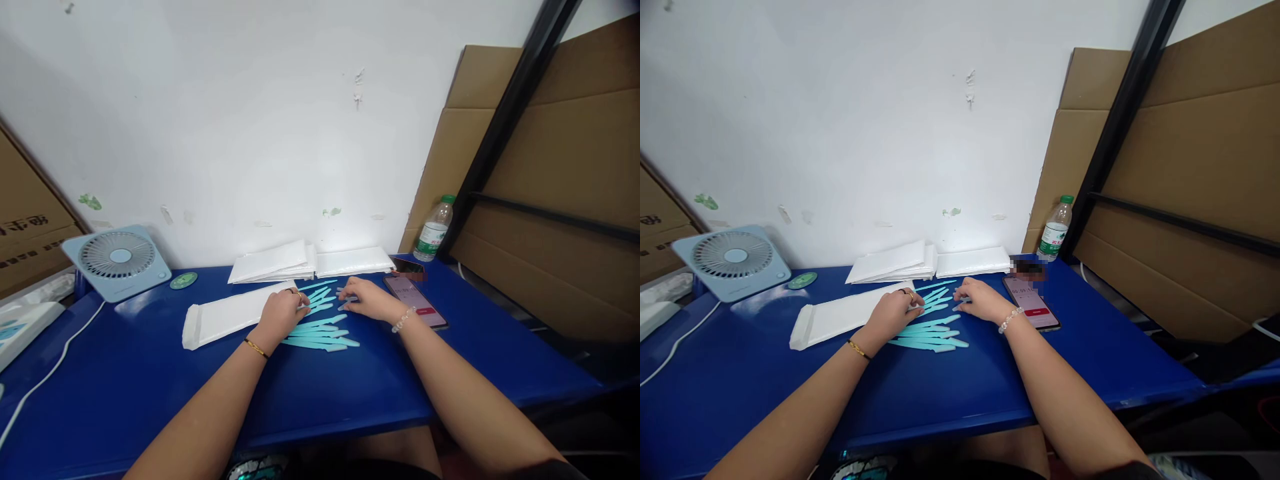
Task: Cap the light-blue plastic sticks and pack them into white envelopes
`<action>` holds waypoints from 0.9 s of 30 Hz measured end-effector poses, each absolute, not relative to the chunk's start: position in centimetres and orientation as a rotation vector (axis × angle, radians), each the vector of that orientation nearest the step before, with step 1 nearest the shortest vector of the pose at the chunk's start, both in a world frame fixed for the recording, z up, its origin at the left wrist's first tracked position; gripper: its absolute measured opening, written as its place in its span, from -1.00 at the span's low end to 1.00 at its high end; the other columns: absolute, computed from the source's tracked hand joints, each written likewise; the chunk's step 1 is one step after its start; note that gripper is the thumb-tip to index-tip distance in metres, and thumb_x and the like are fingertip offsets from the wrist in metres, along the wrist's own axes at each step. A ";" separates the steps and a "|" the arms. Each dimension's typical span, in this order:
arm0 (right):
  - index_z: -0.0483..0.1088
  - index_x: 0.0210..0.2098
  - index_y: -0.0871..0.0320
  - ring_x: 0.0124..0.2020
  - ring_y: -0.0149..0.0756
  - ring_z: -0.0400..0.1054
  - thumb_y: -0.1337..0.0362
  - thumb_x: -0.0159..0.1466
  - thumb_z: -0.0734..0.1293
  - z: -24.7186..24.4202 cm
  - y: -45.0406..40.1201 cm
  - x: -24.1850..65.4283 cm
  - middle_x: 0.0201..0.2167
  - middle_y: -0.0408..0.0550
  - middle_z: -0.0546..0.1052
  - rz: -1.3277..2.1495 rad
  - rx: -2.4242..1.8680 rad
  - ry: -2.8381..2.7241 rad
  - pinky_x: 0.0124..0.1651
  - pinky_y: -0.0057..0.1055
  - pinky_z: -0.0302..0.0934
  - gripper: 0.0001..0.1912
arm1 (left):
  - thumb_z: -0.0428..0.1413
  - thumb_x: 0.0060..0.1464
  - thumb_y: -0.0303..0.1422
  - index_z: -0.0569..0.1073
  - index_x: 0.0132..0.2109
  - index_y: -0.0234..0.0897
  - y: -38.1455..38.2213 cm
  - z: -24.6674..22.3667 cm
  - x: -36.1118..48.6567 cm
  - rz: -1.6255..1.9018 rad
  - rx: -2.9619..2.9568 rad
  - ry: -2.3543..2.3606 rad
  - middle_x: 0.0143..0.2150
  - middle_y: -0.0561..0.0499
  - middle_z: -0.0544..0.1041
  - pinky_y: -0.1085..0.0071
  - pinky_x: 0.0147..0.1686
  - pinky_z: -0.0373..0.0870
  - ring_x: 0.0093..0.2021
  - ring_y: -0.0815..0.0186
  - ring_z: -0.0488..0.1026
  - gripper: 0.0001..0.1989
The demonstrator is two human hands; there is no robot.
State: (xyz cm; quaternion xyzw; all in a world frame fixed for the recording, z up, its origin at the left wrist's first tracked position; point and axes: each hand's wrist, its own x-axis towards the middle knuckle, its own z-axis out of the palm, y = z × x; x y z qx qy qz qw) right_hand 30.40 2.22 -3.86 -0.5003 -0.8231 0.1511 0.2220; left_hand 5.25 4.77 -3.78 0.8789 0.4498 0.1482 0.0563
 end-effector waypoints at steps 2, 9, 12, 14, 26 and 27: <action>0.46 -0.35 0.17 -0.31 -0.35 0.32 0.39 0.09 0.35 -4.1 2.3 30.3 -0.28 -0.05 0.39 0.416 -1.414 -2.351 -0.25 -0.45 0.18 -0.90 | 0.07 0.05 -0.29 0.53 -0.28 -0.18 4.8 -3.7 5.6 0.412 2.705 1.370 -0.25 -0.01 0.51 0.41 -0.31 0.21 -0.24 0.25 0.42 -0.83; 0.40 -0.34 0.15 -0.44 -0.38 0.31 0.48 0.10 0.25 -4.0 1.9 29.6 -0.48 -0.14 0.45 0.499 -1.408 -2.304 -0.36 -0.48 0.13 -0.83 | 0.09 -0.02 -0.27 0.49 -0.35 -0.21 4.4 -3.7 6.0 0.375 2.509 1.366 -0.34 0.01 0.51 0.42 -0.40 0.19 -0.33 0.28 0.42 -0.86; 0.39 -0.23 0.13 -0.46 -0.39 0.35 0.38 0.17 0.25 -4.1 2.1 29.9 -0.43 -0.12 0.49 0.657 -1.342 -2.066 -0.38 -0.46 0.19 -0.82 | 0.06 -0.02 -0.29 0.46 -0.39 -0.22 4.4 -3.9 5.9 0.372 2.434 1.338 -0.38 0.02 0.50 0.43 -0.43 0.17 -0.37 0.29 0.40 -0.87; 0.38 -0.27 0.16 -0.48 -0.39 0.39 0.29 0.18 0.27 -4.1 2.4 30.1 -0.43 -0.10 0.50 0.814 -1.293 -1.863 -0.42 -0.45 0.24 -0.87 | 0.04 -0.01 -0.30 0.45 -0.39 -0.22 4.5 -4.0 5.7 0.402 2.391 1.331 -0.39 0.02 0.49 0.43 -0.43 0.17 -0.38 0.29 0.39 -0.87; 0.37 -0.42 0.25 -0.55 -0.34 0.45 0.04 0.04 0.43 -3.3 2.6 29.7 -0.56 -0.07 0.51 1.061 -1.131 -1.344 -0.50 -0.45 0.30 -0.63 | -0.01 0.00 -0.11 0.44 -0.35 -0.29 5.5 -3.4 3.7 0.588 2.125 1.268 -0.48 0.04 0.40 0.44 -0.50 0.14 -0.47 0.33 0.29 -0.68; 0.36 -0.43 0.24 -0.56 -0.35 0.44 0.04 0.03 0.43 -3.3 2.6 29.4 -0.56 -0.08 0.51 1.078 -1.119 -1.324 -0.51 -0.46 0.29 -0.63 | -0.01 -0.01 -0.11 0.44 -0.35 -0.29 5.5 -3.3 3.7 0.592 2.121 1.261 -0.48 0.04 0.40 0.45 -0.50 0.14 -0.47 0.33 0.29 -0.67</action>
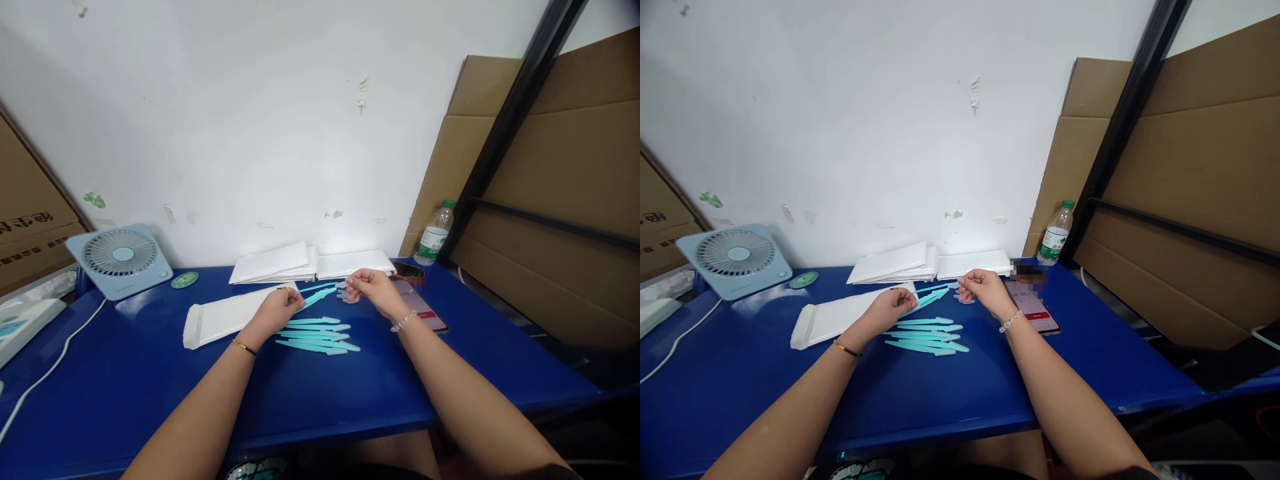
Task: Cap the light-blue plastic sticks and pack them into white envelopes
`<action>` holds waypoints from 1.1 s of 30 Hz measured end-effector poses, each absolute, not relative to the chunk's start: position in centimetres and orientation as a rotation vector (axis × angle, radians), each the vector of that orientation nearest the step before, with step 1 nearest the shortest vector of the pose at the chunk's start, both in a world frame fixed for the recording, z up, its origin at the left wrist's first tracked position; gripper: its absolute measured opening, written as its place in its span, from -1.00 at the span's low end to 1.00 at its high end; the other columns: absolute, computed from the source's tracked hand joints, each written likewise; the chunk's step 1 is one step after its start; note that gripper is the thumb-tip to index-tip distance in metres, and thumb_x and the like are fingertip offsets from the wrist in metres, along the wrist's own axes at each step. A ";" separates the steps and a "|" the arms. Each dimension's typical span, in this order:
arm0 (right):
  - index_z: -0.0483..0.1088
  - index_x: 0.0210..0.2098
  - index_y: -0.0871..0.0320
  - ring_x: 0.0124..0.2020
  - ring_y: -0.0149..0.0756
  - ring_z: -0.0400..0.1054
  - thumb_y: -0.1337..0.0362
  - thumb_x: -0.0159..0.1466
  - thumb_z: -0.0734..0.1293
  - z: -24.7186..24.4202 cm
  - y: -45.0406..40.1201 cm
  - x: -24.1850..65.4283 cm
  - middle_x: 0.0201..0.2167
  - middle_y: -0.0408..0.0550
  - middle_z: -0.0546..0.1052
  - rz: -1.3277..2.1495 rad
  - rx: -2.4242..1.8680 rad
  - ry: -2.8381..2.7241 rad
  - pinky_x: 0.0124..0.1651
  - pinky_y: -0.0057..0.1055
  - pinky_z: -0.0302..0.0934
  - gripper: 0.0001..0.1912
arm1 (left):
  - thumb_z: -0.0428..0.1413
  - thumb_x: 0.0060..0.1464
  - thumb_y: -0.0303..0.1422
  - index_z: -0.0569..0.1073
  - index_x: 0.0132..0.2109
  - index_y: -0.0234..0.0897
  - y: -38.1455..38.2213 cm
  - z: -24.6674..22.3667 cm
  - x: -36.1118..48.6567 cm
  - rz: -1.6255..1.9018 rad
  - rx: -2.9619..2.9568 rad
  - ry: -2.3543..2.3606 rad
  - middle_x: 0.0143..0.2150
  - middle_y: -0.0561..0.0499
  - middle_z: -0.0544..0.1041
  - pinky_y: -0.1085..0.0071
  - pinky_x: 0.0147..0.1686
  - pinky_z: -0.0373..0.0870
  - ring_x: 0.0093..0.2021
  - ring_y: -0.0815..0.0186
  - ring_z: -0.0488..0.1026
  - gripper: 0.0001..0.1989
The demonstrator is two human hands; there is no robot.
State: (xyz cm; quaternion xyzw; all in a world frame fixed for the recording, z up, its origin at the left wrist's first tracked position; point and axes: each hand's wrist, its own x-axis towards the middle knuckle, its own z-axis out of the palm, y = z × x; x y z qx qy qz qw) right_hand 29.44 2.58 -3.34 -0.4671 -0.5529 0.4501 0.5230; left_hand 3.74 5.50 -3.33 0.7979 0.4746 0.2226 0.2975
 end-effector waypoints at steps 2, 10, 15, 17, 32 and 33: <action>0.36 -0.43 0.24 -0.56 -0.35 0.45 0.04 0.02 0.44 -3.6 2.6 28.9 -0.56 -0.09 0.51 1.114 -1.099 -1.301 -0.53 -0.48 0.28 -0.62 | 0.00 -0.01 -0.10 0.44 -0.35 -0.30 5.4 -3.3 3.9 0.599 2.115 1.257 -0.48 0.04 0.40 0.45 -0.49 0.14 -0.47 0.34 0.28 -0.67; 0.37 -0.45 0.25 -0.58 -0.38 0.44 0.04 0.03 0.44 -3.8 2.1 27.9 -0.57 -0.09 0.51 1.228 -1.108 -1.415 -0.55 -0.51 0.27 -0.62 | 0.04 -0.05 -0.09 0.45 -0.35 -0.30 4.9 -3.8 4.6 0.565 2.105 1.190 -0.49 0.04 0.41 0.46 -0.51 0.15 -0.49 0.36 0.28 -0.66; 0.37 -0.47 0.25 -0.58 -0.36 0.43 0.03 -0.03 0.46 -3.6 1.7 28.1 -0.58 -0.09 0.50 1.274 -1.159 -1.498 -0.57 -0.51 0.27 -0.60 | 0.05 -0.06 -0.09 0.45 -0.39 -0.31 4.7 -4.2 4.6 0.530 2.120 1.186 -0.53 0.06 0.37 0.46 -0.52 0.13 -0.53 0.38 0.24 -0.66; 0.37 -0.47 0.25 -0.58 -0.36 0.42 0.01 0.00 0.44 -3.6 1.8 28.3 -0.56 -0.08 0.50 1.265 -1.185 -1.546 -0.57 -0.51 0.24 -0.61 | 0.04 -0.05 -0.08 0.45 -0.39 -0.31 4.8 -4.1 4.5 0.506 2.127 1.199 -0.53 0.05 0.38 0.46 -0.53 0.13 -0.52 0.37 0.25 -0.65; 0.42 -0.53 0.16 -0.44 -0.35 0.32 0.35 0.07 0.35 -5.8 3.7 31.1 -0.47 -0.09 0.48 0.410 -1.668 -1.961 -0.37 -0.46 0.14 -0.94 | 0.06 0.05 -0.27 0.52 -0.33 -0.23 6.3 -3.5 7.5 0.359 2.820 1.478 -0.30 -0.08 0.53 0.31 -0.21 0.14 -0.21 0.16 0.42 -0.83; 0.41 -0.51 0.16 -0.45 -0.36 0.32 0.34 0.08 0.35 -5.8 3.7 31.1 -0.48 -0.10 0.48 0.416 -1.642 -1.957 -0.38 -0.46 0.13 -0.95 | 0.04 0.07 -0.29 0.51 -0.35 -0.24 6.2 -3.6 7.6 0.356 2.863 1.454 -0.32 -0.09 0.53 0.30 -0.22 0.14 -0.22 0.16 0.42 -0.81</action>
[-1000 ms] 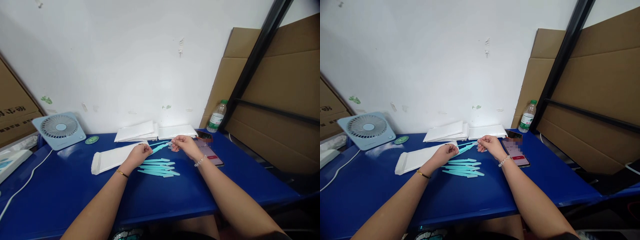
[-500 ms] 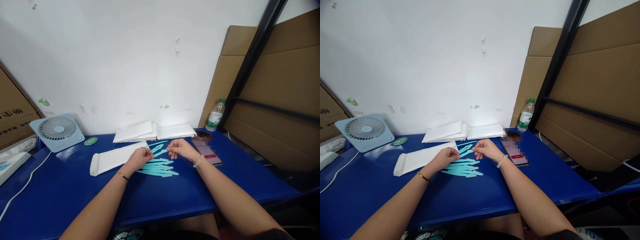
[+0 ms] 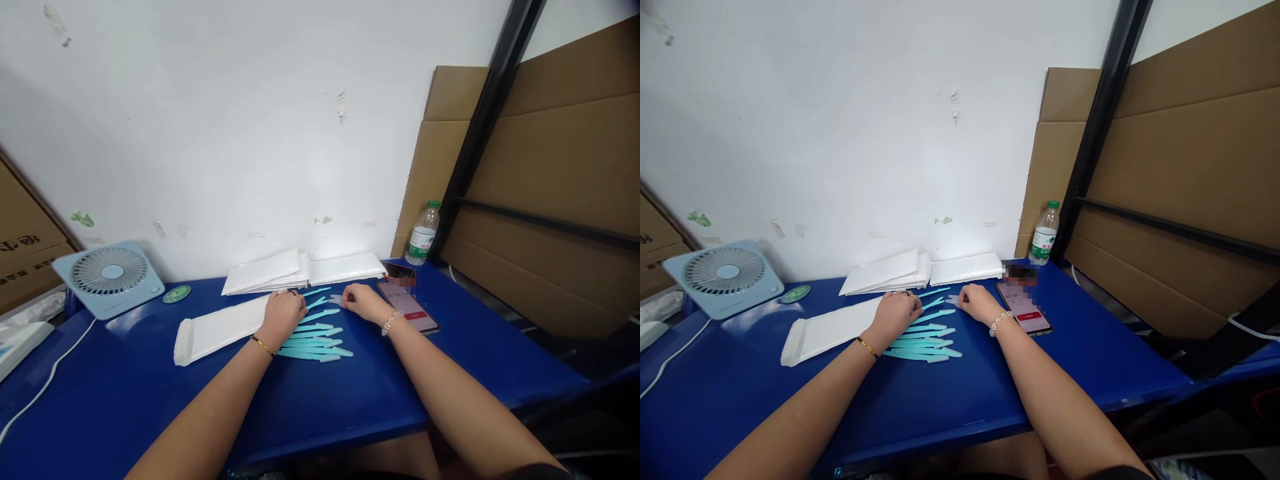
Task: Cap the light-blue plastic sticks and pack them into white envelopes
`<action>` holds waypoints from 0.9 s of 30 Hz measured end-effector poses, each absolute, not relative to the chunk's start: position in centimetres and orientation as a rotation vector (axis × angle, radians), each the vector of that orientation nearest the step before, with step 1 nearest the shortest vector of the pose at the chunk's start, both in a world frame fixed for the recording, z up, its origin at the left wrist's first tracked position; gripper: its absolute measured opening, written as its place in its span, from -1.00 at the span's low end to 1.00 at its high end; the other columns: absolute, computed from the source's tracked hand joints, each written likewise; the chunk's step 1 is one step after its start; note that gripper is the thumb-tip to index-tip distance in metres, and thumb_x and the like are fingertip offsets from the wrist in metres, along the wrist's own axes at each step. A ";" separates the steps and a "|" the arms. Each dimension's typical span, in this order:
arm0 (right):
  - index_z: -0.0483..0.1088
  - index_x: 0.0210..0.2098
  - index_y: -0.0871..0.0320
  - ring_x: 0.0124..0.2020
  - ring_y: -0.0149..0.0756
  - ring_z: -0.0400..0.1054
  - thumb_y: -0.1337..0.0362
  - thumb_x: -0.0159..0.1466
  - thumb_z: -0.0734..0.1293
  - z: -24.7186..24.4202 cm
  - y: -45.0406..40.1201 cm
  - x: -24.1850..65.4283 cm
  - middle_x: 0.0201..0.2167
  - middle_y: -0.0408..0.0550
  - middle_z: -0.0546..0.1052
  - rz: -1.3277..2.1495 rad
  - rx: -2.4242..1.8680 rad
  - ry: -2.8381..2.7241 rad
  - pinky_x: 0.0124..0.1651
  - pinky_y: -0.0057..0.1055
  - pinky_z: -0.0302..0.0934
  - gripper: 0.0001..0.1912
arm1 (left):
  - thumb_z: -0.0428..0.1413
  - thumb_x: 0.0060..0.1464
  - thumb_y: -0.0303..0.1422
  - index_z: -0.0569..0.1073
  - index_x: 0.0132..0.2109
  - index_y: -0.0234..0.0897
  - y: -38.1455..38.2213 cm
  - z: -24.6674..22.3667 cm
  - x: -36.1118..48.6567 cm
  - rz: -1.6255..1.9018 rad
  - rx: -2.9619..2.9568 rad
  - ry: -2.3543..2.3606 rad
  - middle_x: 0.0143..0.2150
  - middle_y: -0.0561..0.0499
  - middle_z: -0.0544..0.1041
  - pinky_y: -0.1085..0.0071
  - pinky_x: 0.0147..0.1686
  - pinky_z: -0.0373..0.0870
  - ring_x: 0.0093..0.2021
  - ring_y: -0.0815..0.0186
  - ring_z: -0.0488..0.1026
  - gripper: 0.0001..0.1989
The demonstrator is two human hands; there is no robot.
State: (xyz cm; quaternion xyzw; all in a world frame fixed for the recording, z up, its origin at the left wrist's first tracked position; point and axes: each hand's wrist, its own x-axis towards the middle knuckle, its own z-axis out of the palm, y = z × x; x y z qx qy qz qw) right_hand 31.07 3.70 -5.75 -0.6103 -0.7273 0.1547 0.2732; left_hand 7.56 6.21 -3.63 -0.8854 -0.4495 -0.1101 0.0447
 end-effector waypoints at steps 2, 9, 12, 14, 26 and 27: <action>0.41 -0.47 0.16 -0.46 -0.36 0.31 0.34 0.11 0.33 -5.4 3.6 31.0 -0.49 -0.11 0.48 0.431 -1.584 -1.949 -0.39 -0.47 0.13 -0.96 | -0.02 0.11 -0.32 0.50 -0.37 -0.27 6.1 -3.8 7.5 -0.330 -2.694 -1.302 -0.36 -0.12 0.52 0.29 -0.22 0.13 -0.24 0.16 0.42 -0.77; 0.37 -0.44 0.17 -0.49 -0.38 0.29 0.32 0.13 0.29 -4.0 3.0 30.7 -0.52 -0.13 0.45 0.491 -1.489 -1.889 -0.41 -0.48 0.13 -0.94 | -0.03 0.08 -0.35 0.48 -0.36 -0.25 6.1 -3.7 7.0 -0.496 -2.732 -1.378 -0.35 -0.08 0.51 0.34 -0.26 0.16 -0.25 0.18 0.41 -0.81; 0.38 -0.42 0.17 -0.50 -0.38 0.29 0.25 0.15 0.29 -3.7 2.8 30.8 -0.52 -0.13 0.45 0.547 -1.418 -1.846 -0.43 -0.48 0.14 -0.89 | 0.00 0.08 -0.28 0.47 -0.34 -0.20 6.3 -3.6 6.8 -0.603 -2.833 -1.451 -0.35 -0.02 0.52 0.38 -0.30 0.18 -0.25 0.21 0.41 -0.82; 0.41 -0.39 0.17 -0.50 -0.37 0.29 0.20 0.17 0.28 -3.3 2.7 30.9 -0.52 -0.13 0.45 0.551 -1.381 -1.806 -0.42 -0.46 0.15 -0.84 | 0.00 0.08 -0.23 0.47 -0.33 -0.19 6.5 -3.5 6.6 -0.688 -2.901 -1.517 -0.38 0.01 0.51 0.39 -0.33 0.18 -0.28 0.23 0.40 -0.80; 0.45 -0.27 0.22 -0.49 -0.38 0.37 0.07 0.08 0.40 -1.2 1.6 30.7 -0.49 -0.07 0.49 0.862 -1.099 -1.395 -0.40 -0.44 0.26 -0.65 | 0.00 0.06 -0.12 0.37 -0.28 -0.28 5.7 -2.7 7.2 -1.421 -3.424 -1.617 -0.41 0.06 0.40 0.48 -0.37 0.28 -0.43 0.40 0.30 -0.71; 0.45 -0.30 0.23 -0.49 -0.38 0.38 0.06 0.06 0.41 -1.2 1.6 30.6 -0.50 -0.07 0.49 0.893 -1.099 -1.376 -0.41 -0.44 0.27 -0.64 | 0.01 0.05 -0.12 0.38 -0.27 -0.28 5.6 -2.8 7.2 -1.421 -3.413 -1.635 -0.40 0.06 0.41 0.48 -0.37 0.27 -0.43 0.40 0.30 -0.70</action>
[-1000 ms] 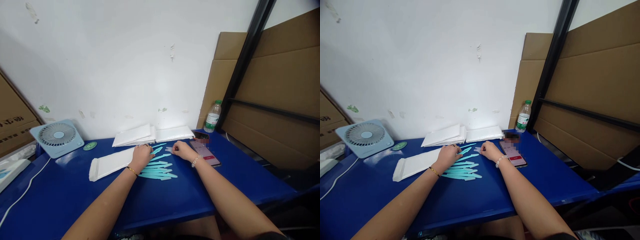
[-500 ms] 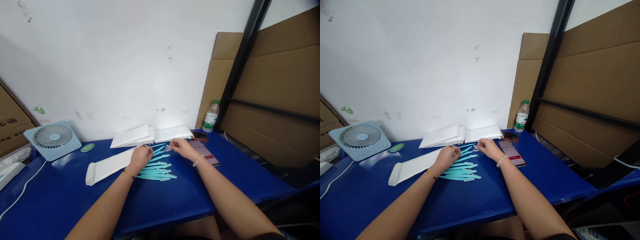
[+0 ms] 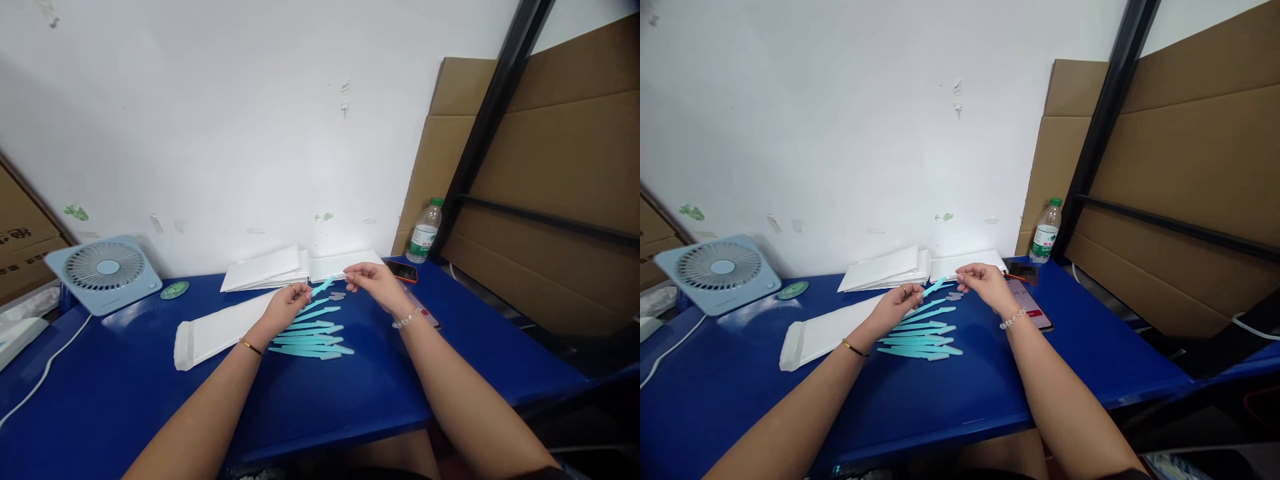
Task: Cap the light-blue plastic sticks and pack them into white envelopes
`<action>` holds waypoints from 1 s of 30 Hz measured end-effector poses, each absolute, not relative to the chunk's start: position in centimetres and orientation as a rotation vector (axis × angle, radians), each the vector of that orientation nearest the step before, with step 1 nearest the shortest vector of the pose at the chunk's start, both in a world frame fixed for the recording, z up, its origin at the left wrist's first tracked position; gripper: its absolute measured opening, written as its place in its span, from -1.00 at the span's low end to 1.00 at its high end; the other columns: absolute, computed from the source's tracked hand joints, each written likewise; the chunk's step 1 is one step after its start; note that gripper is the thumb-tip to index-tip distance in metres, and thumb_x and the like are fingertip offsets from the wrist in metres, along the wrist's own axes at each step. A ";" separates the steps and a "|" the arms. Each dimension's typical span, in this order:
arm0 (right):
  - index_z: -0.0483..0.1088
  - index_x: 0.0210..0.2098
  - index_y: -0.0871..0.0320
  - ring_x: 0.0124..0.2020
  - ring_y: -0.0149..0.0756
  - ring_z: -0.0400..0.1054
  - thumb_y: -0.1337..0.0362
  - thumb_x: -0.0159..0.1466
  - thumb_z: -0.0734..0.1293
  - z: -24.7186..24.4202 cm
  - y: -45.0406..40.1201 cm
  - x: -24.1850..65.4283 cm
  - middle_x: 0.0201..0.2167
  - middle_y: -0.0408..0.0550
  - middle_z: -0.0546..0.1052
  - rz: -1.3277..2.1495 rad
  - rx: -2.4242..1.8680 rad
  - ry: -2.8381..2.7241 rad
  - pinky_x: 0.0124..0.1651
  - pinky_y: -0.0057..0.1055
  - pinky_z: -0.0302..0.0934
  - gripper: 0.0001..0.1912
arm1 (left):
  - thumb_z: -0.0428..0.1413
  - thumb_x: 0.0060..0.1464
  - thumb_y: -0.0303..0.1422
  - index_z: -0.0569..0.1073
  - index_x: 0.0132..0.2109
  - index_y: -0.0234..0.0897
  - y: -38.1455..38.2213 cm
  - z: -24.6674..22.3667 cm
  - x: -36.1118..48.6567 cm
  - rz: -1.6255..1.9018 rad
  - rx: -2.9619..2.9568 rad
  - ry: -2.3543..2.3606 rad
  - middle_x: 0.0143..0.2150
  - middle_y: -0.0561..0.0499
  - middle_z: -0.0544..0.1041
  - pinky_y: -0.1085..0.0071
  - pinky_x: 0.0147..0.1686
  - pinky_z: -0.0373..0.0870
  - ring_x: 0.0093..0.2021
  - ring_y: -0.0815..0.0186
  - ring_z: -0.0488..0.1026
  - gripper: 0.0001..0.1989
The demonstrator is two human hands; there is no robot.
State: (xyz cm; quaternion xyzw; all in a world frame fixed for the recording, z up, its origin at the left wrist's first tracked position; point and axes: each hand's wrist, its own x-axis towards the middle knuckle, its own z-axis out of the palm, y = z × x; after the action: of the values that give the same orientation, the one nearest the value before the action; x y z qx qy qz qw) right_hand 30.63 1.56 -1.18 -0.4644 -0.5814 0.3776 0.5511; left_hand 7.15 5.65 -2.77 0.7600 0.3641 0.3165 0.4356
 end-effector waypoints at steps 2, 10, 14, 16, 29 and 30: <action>0.44 -0.36 0.24 -0.52 -0.39 0.38 0.04 0.06 0.41 -1.1 1.5 30.5 -0.51 -0.07 0.49 0.927 -1.104 -1.363 -0.45 -0.45 0.25 -0.64 | 0.02 0.04 -0.12 0.39 -0.24 -0.28 5.6 -2.9 7.1 0.797 1.900 0.922 -0.39 0.06 0.42 0.47 -0.37 0.28 -0.42 0.40 0.31 -0.70; 0.42 -0.41 0.26 -0.58 -0.44 0.35 0.04 0.08 0.40 -1.8 1.7 29.9 -0.56 -0.11 0.48 0.996 -1.074 -1.437 -0.49 -0.49 0.23 -0.65 | 0.02 0.05 -0.13 0.43 -0.26 -0.27 5.6 -3.0 7.2 0.793 2.051 0.992 -0.35 0.05 0.48 0.46 -0.33 0.29 -0.36 0.36 0.36 -0.71; 0.42 -0.43 0.26 -0.62 -0.46 0.33 0.04 0.08 0.40 -2.1 1.7 29.3 -0.61 -0.11 0.48 1.047 -1.087 -1.474 -0.51 -0.49 0.21 -0.65 | 0.00 0.06 -0.15 0.45 -0.26 -0.25 5.7 -3.1 7.1 0.755 2.107 0.995 -0.34 0.06 0.49 0.46 -0.32 0.28 -0.34 0.35 0.37 -0.72; 0.42 -0.43 0.26 -0.62 -0.46 0.32 0.05 0.07 0.41 -2.1 1.7 29.2 -0.60 -0.12 0.47 1.060 -1.085 -1.445 -0.51 -0.49 0.21 -0.65 | 0.00 0.05 -0.14 0.45 -0.27 -0.26 5.6 -3.0 7.0 0.740 2.098 0.993 -0.35 0.06 0.50 0.46 -0.32 0.29 -0.35 0.35 0.38 -0.71; 0.41 -0.44 0.25 -0.61 -0.44 0.33 0.06 0.07 0.40 -2.2 1.6 29.1 -0.57 -0.11 0.47 1.032 -1.095 -1.445 -0.50 -0.48 0.22 -0.67 | 0.00 0.04 -0.10 0.46 -0.28 -0.25 5.7 -3.0 6.8 0.789 2.122 1.066 -0.36 0.07 0.52 0.47 -0.37 0.29 -0.37 0.35 0.40 -0.68; 0.41 -0.44 0.25 -0.60 -0.43 0.34 0.05 0.08 0.40 -2.3 1.6 28.9 -0.57 -0.10 0.47 1.048 -1.096 -1.469 -0.49 -0.47 0.23 -0.66 | 0.00 0.04 -0.10 0.47 -0.28 -0.25 5.7 -3.0 6.8 0.781 2.131 1.061 -0.35 0.07 0.52 0.47 -0.36 0.29 -0.36 0.35 0.40 -0.68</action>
State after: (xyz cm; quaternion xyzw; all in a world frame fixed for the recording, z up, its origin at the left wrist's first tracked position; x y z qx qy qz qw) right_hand 28.87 1.59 -2.29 -0.4518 -0.6053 0.4320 0.4928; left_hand 6.84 5.66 -3.00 0.8078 0.4024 0.2960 0.3129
